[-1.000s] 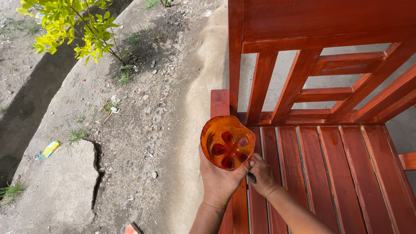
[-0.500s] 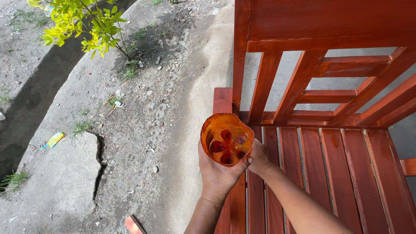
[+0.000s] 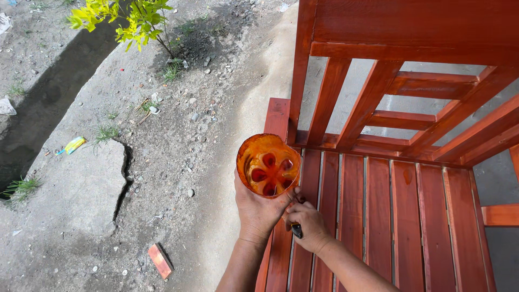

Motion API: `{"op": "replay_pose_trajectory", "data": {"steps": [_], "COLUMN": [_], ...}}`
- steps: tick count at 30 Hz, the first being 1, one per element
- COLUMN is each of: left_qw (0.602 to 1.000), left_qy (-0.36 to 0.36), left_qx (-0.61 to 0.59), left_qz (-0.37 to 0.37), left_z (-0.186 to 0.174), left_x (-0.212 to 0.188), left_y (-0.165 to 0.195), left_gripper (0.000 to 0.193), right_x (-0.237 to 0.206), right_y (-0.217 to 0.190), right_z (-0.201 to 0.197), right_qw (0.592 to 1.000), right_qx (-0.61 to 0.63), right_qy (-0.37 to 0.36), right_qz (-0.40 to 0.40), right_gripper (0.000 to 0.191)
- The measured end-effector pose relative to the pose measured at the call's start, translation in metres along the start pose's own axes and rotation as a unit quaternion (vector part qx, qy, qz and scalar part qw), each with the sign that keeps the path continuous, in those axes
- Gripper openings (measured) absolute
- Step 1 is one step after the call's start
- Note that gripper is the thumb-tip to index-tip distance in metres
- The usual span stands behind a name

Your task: The person applies reddish-brown wood finish to a wooden chair using a cloth. They dip the cloth into a plastic cup of finish and wipe the backrest, seat slats, and legs, repeatedly reloading the cloth as needed.

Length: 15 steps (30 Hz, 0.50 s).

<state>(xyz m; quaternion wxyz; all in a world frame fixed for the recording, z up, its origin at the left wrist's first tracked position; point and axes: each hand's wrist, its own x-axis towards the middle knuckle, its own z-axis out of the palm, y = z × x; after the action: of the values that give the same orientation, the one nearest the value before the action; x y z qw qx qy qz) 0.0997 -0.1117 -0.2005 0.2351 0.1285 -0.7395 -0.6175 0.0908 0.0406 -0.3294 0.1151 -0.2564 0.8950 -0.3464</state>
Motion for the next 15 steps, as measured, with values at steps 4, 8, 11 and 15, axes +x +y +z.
{"op": "replay_pose_trajectory", "data": {"steps": [4,8,11,15], "left_qw": [0.999,0.999,0.999,0.999], "left_qy": [0.013,0.025,0.019,0.017], "left_qx": [-0.047,-0.016,-0.014,0.031], "left_qz": [-0.010,0.013,0.034,0.023], "left_z": [-0.008,-0.015,-0.023,-0.040], "left_x": [-0.015,-0.028,-0.033,-0.049], "left_y": [0.006,0.011,0.014,0.022], "left_gripper": [0.092,0.097,0.100,0.102], "right_x": [-0.023,-0.041,-0.054,-0.074], "right_y": [-0.005,-0.012,-0.020,-0.036], "right_z": [0.008,0.016,0.021,0.028], "right_qw": [1.000,0.999,0.998,0.996], "right_qx": [-0.004,-0.022,-0.033,-0.039], "right_qy": [-0.029,-0.045,-0.060,-0.068], "right_qz": [0.009,0.007,0.011,0.039], "right_gripper": [0.021,0.019,0.018,0.019]}}
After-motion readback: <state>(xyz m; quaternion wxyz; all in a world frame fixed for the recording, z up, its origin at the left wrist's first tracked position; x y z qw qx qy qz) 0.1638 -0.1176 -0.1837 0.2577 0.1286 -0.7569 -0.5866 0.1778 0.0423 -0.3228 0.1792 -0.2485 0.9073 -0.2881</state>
